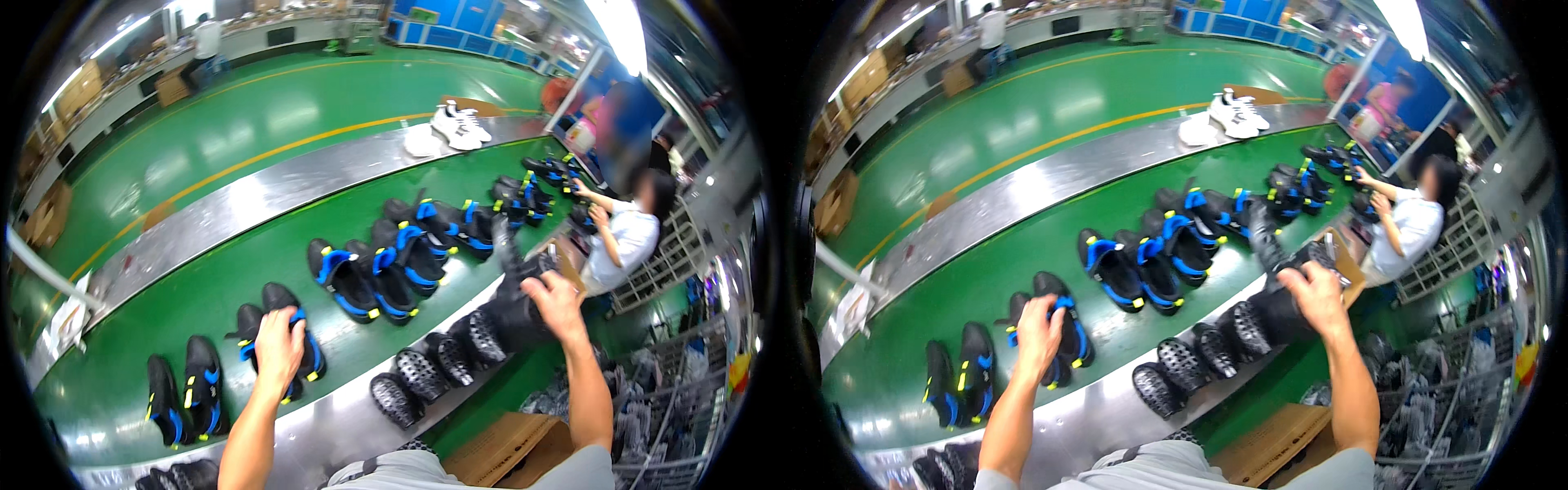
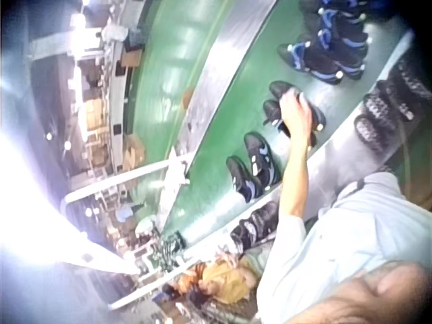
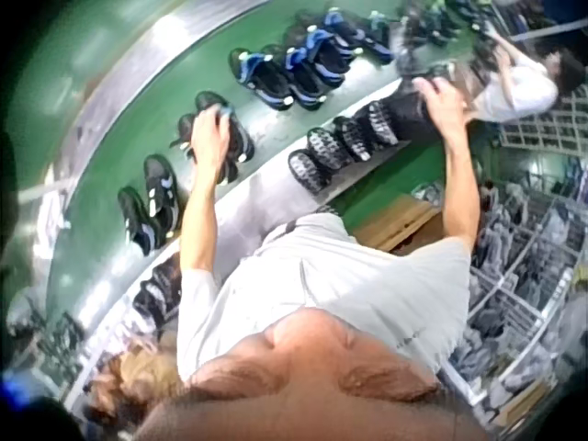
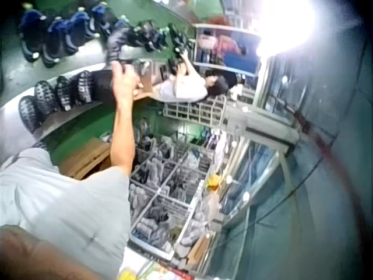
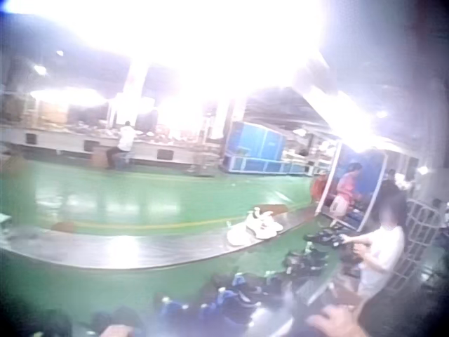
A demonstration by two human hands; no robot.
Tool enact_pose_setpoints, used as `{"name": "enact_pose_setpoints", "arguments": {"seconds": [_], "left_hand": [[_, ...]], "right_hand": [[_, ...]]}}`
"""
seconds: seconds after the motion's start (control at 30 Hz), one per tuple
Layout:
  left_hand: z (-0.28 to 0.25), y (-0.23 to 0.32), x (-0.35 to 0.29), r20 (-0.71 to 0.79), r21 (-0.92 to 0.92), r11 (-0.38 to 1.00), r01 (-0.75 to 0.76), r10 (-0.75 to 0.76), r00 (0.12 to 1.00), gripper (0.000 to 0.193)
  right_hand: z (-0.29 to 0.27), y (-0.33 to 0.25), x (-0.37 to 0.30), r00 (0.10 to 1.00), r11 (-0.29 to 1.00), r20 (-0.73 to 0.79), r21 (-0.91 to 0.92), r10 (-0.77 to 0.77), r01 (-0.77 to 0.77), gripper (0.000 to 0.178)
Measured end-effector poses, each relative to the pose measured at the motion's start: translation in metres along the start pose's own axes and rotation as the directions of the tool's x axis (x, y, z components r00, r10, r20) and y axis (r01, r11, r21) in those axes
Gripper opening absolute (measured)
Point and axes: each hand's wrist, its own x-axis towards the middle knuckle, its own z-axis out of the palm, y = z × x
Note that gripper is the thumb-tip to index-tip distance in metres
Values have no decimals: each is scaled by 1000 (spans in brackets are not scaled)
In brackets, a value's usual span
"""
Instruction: The person inserts black shoe soles into black and blue sneakers on a green conveyor belt. They then pull and adjust the blue laces on each shoe to secure the soles in place. The process is repeated for multiple pairs of shoes along the line.
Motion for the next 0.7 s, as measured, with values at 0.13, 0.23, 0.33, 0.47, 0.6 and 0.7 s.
{"name": "enact_pose_setpoints", "arguments": {"seconds": [0.13, 0.23, 0.33, 0.47, 0.6, 0.7], "left_hand": [[8, -52, 11, 203, 225, 970, 92, -139, 969, 70], [14, -77, 14, 407, 222, 954, 201, -279, 870, 83], [25, -97, 13, 356, 226, 937, 265, -333, 873, 82], [43, -117, 18, 321, 212, 942, 259, -318, 892, 39], [46, -124, 20, 367, 161, 972, 169, -218, 904, 28], [48, -108, 25, 441, 70, 992, 100, -121, 889, 28]], "right_hand": [[99, -78, -38, 783, 947, 615, 190, 92, -260, 49], [167, -121, -56, 586, 949, 811, 188, -5, -252, 54], [222, -155, -60, 509, 982, 860, 94, 2, -162, 64], [283, -168, -64, 584, 1000, 812, 15, -6, -10, 62], [333, -194, -76, 742, 984, 667, -80, -64, 157, 54], [388, -195, -100, 865, 938, 468, -183, -181, 295, 46]]}}
